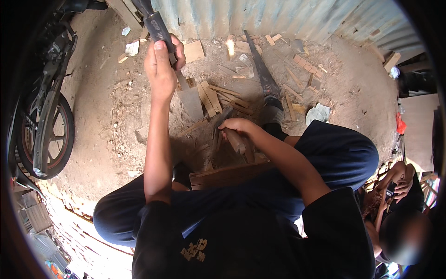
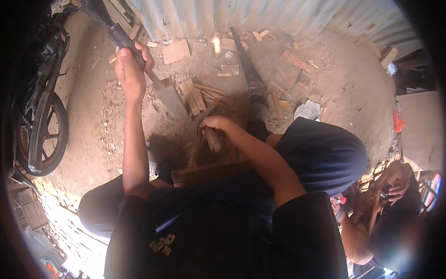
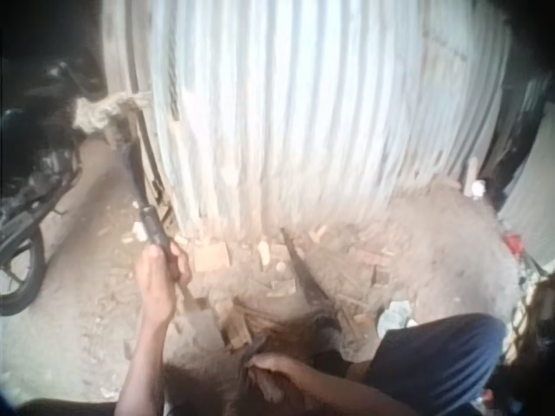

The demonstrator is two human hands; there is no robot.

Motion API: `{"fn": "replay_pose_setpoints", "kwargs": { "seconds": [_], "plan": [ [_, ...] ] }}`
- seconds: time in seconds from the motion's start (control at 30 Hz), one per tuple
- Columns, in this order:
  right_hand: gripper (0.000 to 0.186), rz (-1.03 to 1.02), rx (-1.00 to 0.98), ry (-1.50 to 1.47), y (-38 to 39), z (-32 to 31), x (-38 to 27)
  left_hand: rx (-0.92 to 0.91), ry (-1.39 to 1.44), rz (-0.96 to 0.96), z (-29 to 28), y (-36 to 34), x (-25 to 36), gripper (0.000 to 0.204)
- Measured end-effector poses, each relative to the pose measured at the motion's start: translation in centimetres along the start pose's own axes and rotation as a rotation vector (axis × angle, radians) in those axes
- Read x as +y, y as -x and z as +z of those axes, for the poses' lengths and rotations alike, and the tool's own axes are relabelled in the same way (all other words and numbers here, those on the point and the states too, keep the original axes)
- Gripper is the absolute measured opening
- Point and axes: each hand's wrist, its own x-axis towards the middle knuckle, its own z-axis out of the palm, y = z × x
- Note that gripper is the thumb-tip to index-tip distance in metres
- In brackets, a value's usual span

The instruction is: The person sits on the ground and uses a chisel and mallet to carve a small wooden stick. They repeatedly strike the chisel to remove wood shavings and shape the piece.

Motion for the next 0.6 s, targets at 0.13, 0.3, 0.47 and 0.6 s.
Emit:
{"fn": "replay_pose_setpoints", "kwargs": {
  "seconds": [0.13,0.3,0.47,0.6],
  "plan": [
    [0.025,-0.1,-0.077,-0.445,6.0,0.7,-3.8,0.019,0.079,-0.023,-0.1,-0.2,0.2,0.038],
    [0.021,-0.289,0.183,-0.104,16.8,0.9,-11.4,0.03,0.186,-0.092,-0.7,-0.4,0.3,0.035],
    [0.037,-0.749,0.45,0.129,32.0,5.7,-20.3,-0.015,0.089,-0.038,-0.4,-0.6,0.2,0.036],
    [0.037,-1.166,0.779,0.373,41.4,12.6,-26.3,-0.052,0.096,-0.076,0.4,-0.4,0.1,0.035]
  ]
}}
